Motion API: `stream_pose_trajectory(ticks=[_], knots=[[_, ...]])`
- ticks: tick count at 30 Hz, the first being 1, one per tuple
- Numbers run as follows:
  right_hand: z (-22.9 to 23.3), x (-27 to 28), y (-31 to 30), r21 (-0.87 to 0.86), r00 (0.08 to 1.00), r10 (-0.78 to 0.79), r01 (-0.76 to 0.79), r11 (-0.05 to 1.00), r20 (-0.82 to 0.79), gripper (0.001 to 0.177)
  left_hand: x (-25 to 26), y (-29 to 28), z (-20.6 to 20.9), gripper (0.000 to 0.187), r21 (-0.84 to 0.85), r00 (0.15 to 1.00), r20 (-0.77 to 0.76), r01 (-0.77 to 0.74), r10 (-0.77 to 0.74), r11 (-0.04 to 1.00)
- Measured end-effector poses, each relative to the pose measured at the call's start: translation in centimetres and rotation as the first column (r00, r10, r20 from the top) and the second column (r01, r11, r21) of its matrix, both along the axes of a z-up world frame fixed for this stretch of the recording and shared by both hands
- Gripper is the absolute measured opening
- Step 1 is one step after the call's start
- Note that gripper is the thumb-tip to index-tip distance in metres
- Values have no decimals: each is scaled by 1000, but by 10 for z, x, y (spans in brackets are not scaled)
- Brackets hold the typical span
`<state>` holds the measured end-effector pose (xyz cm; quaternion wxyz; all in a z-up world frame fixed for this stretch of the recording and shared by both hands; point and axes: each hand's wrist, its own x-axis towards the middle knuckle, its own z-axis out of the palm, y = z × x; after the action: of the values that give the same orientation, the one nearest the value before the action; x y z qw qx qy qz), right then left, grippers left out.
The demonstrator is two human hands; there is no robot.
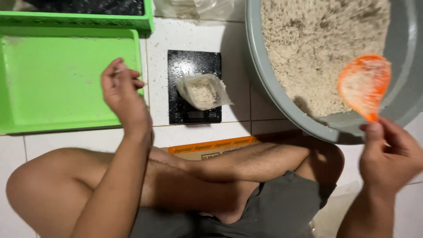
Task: Scooping grains from a large basin into small plastic bags and weighing them on a digital scale for portioning.
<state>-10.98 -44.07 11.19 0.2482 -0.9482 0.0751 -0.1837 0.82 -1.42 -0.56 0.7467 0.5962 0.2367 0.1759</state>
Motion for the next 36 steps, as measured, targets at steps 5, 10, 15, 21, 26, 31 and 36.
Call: stream_pose_trajectory(ticks=[5, 10, 15, 21, 26, 31, 36], knots=[[-16, 7, -37, 78, 994, -6, 14, 997, -105, 15, 8, 8, -18, 21, -151, 997, 6, -76, 78, 986], [13, 62, -31, -35, 947, -106, 101, 994, -304, 18, 11, 19, -36, 22, -222, 994, -53, -104, 95, 969], [26, 129, -31, -372, 888, -92, -92, 924, -450, 22, 9, 16, -26, 18, -83, 991, -124, -57, 46, 995], [-19, 185, -43, -314, 942, 88, -194, 929, -323, 20, 9, 12, -22, 22, -71, 988, -143, -69, 59, 995], [-17, 181, -43, -263, 954, 42, -124, 957, -297, 19, 9, 15, -29, 18, -82, 989, -134, -67, 55, 994], [0, 147, -41, -246, 964, -13, -55, 968, -265, 20, 9, 15, -32, 15, -50, 994, -103, -33, 28, 998], [19, 105, -17, -80, 982, -36, 22, 997, -183, 20, 13, 16, -40, 12, -161, 992, -118, -52, 33, 986]])
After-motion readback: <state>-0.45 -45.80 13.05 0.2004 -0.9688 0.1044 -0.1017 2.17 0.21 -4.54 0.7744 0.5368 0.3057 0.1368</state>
